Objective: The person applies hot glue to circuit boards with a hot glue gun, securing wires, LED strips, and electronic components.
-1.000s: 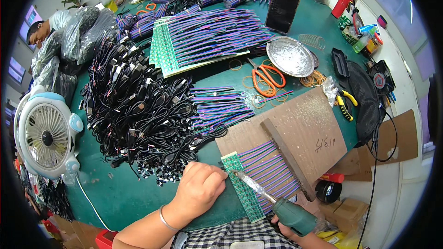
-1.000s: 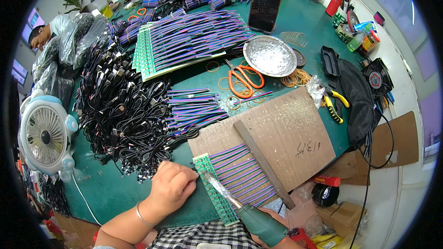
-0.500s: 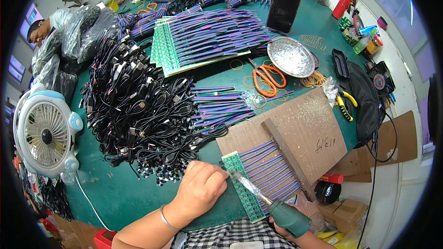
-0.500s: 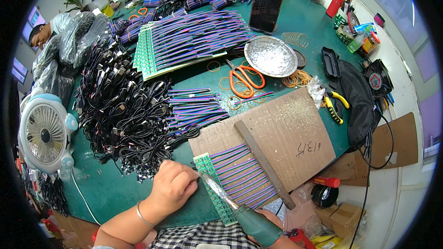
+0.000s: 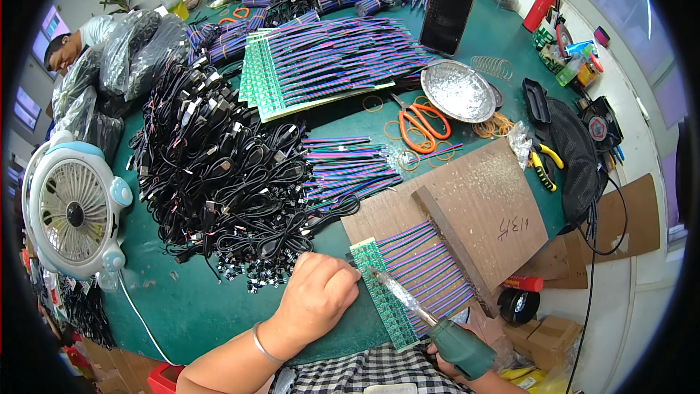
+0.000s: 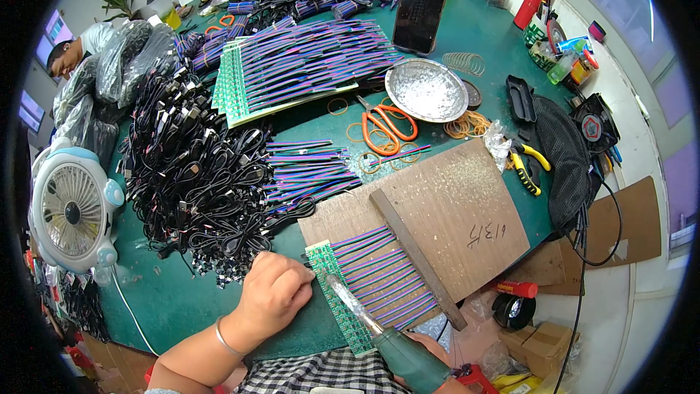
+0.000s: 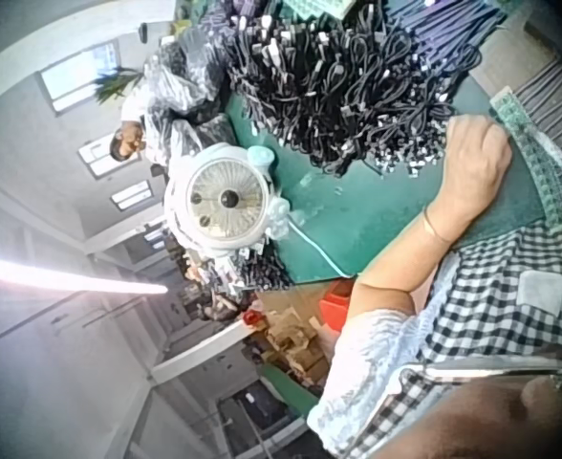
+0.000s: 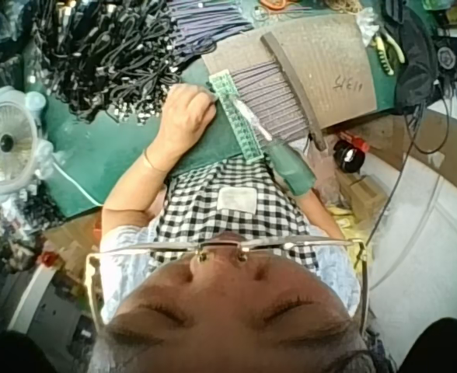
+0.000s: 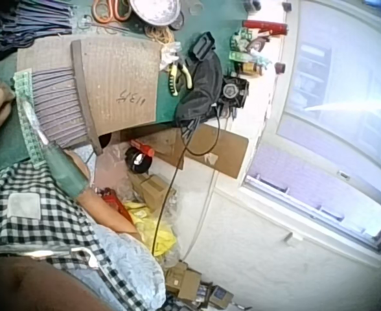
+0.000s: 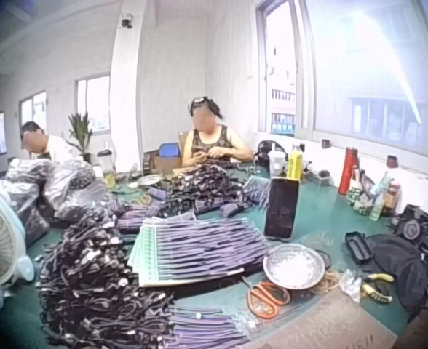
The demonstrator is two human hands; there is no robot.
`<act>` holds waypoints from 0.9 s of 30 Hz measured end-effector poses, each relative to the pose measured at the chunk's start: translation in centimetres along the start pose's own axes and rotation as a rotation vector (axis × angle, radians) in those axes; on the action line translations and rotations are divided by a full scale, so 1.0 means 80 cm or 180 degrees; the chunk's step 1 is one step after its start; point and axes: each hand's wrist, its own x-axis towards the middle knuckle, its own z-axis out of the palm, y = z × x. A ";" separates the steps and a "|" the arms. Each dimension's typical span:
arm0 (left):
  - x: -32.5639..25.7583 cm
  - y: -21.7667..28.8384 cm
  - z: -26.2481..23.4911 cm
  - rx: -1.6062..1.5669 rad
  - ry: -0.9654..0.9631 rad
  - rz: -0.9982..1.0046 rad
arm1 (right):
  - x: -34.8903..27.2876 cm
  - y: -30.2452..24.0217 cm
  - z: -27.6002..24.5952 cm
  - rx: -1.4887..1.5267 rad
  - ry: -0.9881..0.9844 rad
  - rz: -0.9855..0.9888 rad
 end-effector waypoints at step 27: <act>-0.043 -0.023 -0.088 0.1109 -0.0046 -0.0649 | -0.005 0.022 0.006 0.0375 0.0392 -0.0386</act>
